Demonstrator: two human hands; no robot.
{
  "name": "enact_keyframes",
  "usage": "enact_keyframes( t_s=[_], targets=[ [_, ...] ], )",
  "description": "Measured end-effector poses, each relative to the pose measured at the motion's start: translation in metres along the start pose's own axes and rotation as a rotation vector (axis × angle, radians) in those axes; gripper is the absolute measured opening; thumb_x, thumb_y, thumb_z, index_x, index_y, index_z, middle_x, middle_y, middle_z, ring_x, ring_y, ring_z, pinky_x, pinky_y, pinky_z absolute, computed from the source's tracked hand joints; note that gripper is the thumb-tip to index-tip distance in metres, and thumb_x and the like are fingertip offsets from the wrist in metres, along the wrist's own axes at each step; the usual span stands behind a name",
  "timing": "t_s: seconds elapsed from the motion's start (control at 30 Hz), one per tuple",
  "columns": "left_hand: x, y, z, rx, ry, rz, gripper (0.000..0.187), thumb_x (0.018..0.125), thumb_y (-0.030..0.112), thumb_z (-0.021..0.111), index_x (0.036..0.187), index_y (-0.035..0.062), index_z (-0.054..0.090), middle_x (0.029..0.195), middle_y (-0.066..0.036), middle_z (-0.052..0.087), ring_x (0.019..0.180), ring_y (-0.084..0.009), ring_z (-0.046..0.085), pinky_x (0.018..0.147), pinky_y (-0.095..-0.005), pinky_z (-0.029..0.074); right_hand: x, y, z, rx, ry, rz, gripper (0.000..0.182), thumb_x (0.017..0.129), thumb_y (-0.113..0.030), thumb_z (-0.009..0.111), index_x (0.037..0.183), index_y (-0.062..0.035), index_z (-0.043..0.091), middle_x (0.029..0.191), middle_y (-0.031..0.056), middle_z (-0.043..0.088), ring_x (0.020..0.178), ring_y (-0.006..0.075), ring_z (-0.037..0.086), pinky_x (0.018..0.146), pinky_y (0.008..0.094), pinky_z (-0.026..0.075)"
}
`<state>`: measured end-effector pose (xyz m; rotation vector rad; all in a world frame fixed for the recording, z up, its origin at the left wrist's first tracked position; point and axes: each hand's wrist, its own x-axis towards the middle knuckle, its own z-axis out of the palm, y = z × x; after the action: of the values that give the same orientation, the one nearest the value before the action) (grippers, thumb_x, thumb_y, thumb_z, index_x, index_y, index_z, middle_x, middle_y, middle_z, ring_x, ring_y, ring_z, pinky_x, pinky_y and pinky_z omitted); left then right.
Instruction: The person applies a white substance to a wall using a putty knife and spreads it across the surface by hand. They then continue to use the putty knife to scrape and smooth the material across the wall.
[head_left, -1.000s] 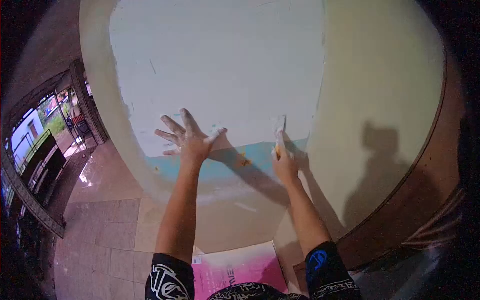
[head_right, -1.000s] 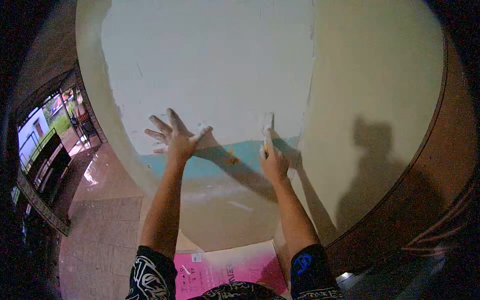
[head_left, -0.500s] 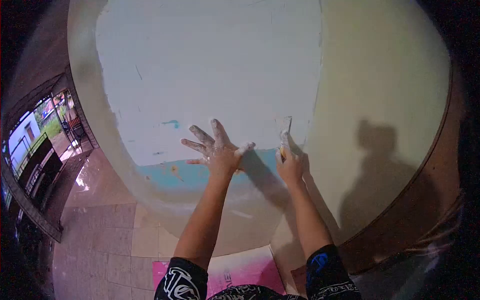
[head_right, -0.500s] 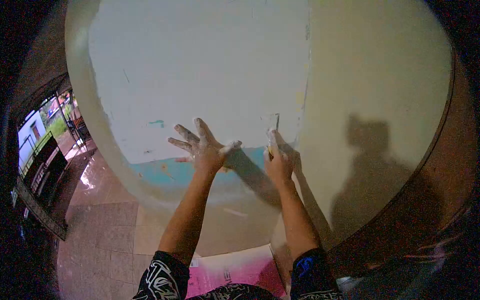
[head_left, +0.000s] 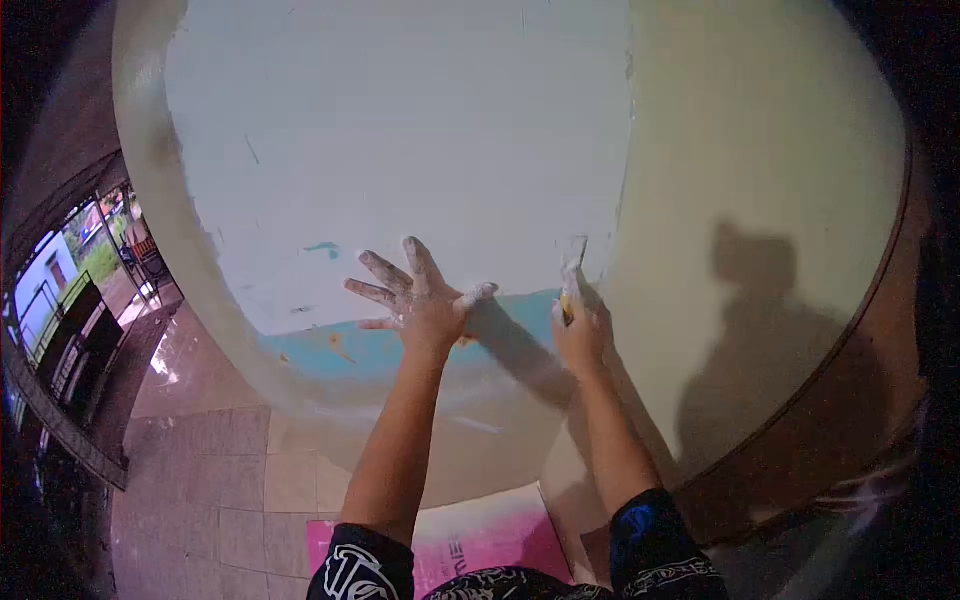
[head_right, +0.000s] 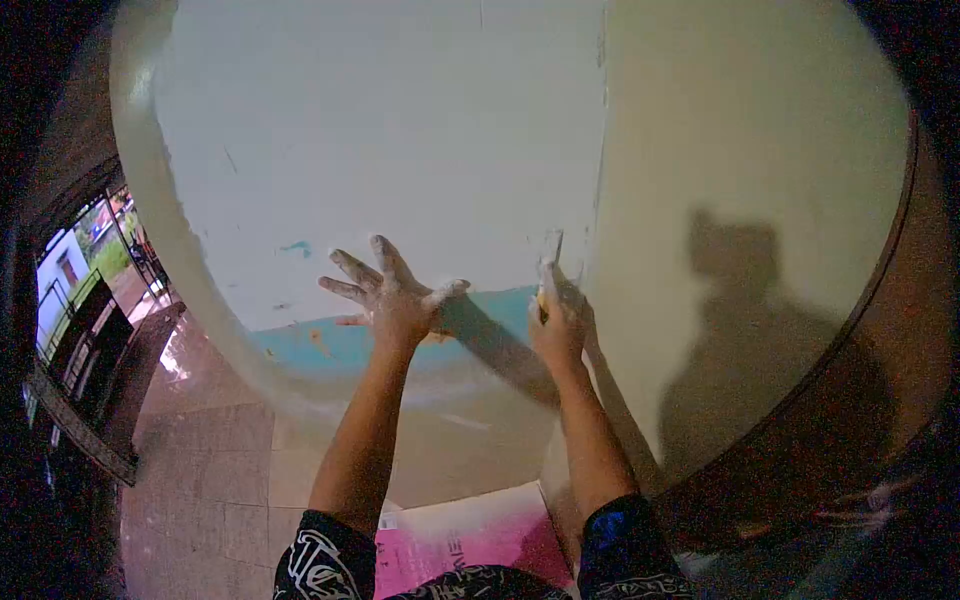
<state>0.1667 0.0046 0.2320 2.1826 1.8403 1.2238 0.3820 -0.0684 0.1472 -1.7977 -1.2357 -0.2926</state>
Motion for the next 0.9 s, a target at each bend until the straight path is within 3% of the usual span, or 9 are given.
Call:
enact_keyframes(
  t_s=[0.1, 0.17, 0.2, 0.27, 0.33, 0.43, 0.5, 0.8, 0.9],
  targets=[
    [-0.001, 0.006, -0.006, -0.003, -0.037, -0.02, 0.147, 0.049, 0.093, 0.07, 0.162, 0.0179, 0.012, 0.159, -0.036, -0.02, 0.14, -0.0635, -0.026, 0.084, -0.0924, -0.003, -0.03, 0.032, 0.023, -0.098, 0.359, -0.417, 0.065, 0.093, -0.015, 0.062, 0.154, -0.0156, 0.04, 0.092, 0.021, 0.072, 0.085, 0.0389, 0.069, 0.078, 0.0475, 0.054],
    [0.002, 0.001, -0.001, 0.029, -0.041, -0.015, 0.147, 0.05, 0.093, 0.069, 0.162, 0.0158, 0.013, 0.158, -0.039, -0.02, 0.138, -0.0659, -0.026, 0.084, -0.0927, -0.003, -0.029, 0.034, 0.011, -0.107, 0.082, -0.214, 0.069, 0.094, -0.018, 0.061, 0.157, -0.0188, 0.034, 0.102, 0.0208, 0.072, 0.092, 0.0404, 0.068, 0.085, 0.0486, 0.052],
    [0.011, -0.029, 0.046, -0.029, 0.37, 0.272, 0.148, 0.051, 0.092, 0.07, 0.161, 0.0133, 0.012, 0.155, -0.042, -0.021, 0.136, -0.0682, -0.027, 0.083, -0.0927, -0.003, -0.018, 0.016, -0.004, -0.078, 0.052, -0.122, 0.063, 0.095, -0.02, 0.06, 0.154, -0.0162, 0.038, 0.116, 0.0213, 0.068, 0.102, 0.041, 0.065, 0.091, 0.0478, 0.051],
    [0.007, -0.019, 0.031, 0.026, 0.228, 0.195, 0.148, 0.051, 0.092, 0.071, 0.161, 0.0129, 0.012, 0.155, -0.042, -0.022, 0.135, -0.0688, -0.027, 0.084, -0.0926, -0.003, 0.015, -0.016, -0.04, -0.048, -0.176, 0.181, 0.056, 0.099, -0.023, 0.055, 0.152, -0.0139, 0.04, 0.122, 0.0243, 0.066, 0.113, 0.0433, 0.061, 0.098, 0.048, 0.048],
    [0.003, -0.004, 0.002, 0.072, -0.049, 0.033, 0.147, 0.051, 0.089, 0.073, 0.161, 0.0129, 0.014, 0.154, -0.042, -0.023, 0.135, -0.0682, -0.028, 0.089, -0.0914, -0.001, 0.019, -0.011, -0.038, -0.011, -0.134, 0.146, 0.056, 0.099, -0.023, 0.054, 0.152, -0.0119, 0.039, 0.119, 0.0257, 0.066, 0.114, 0.0438, 0.061, 0.099, 0.0481, 0.047],
    [0.002, 0.002, -0.013, 0.084, -0.111, 0.005, 0.147, 0.05, 0.087, 0.076, 0.161, 0.0127, 0.015, 0.155, -0.041, -0.023, 0.136, -0.0667, -0.028, 0.09, -0.0911, 0.001, -0.012, 0.026, -0.007, -0.031, -0.129, 0.13, 0.059, 0.1, -0.024, 0.053, 0.153, -0.0078, 0.033, 0.118, 0.0271, 0.066, 0.115, 0.0441, 0.06, 0.099, 0.0477, 0.046],
    [0.0, 0.002, -0.013, 0.059, -0.131, -0.026, 0.148, 0.049, 0.085, 0.078, 0.161, 0.013, 0.014, 0.157, -0.038, -0.024, 0.138, -0.0641, -0.029, 0.09, -0.0909, 0.001, -0.037, 0.05, 0.018, -0.084, 0.152, -0.201, 0.061, 0.1, -0.023, 0.052, 0.157, -0.0142, 0.031, 0.128, 0.0226, 0.063, 0.119, 0.0393, 0.059, 0.099, 0.0506, 0.046],
    [0.002, -0.003, -0.002, 0.1, -0.065, 0.015, 0.15, 0.047, 0.092, 0.072, 0.162, 0.0162, 0.012, 0.159, -0.033, -0.026, 0.14, -0.061, -0.03, 0.093, -0.0896, 0.0, 0.013, 0.028, -0.021, 0.04, -0.115, 0.214, 0.055, 0.1, -0.021, 0.053, 0.152, -0.0125, 0.038, 0.119, 0.0299, 0.064, 0.11, 0.0483, 0.06, 0.093, 0.0506, 0.048],
    [-0.002, 0.011, -0.021, 0.085, -0.164, -0.069, 0.152, 0.044, 0.092, 0.072, 0.162, 0.0178, 0.011, 0.159, -0.031, -0.026, 0.14, -0.0597, -0.03, 0.093, -0.0897, 0.001, -0.038, 0.062, 0.016, -0.039, 0.019, -0.005, 0.057, 0.101, -0.023, 0.051, 0.155, -0.0128, 0.035, 0.136, 0.026, 0.057, 0.125, 0.0428, 0.056, 0.106, 0.0508, 0.042]
  ],
)
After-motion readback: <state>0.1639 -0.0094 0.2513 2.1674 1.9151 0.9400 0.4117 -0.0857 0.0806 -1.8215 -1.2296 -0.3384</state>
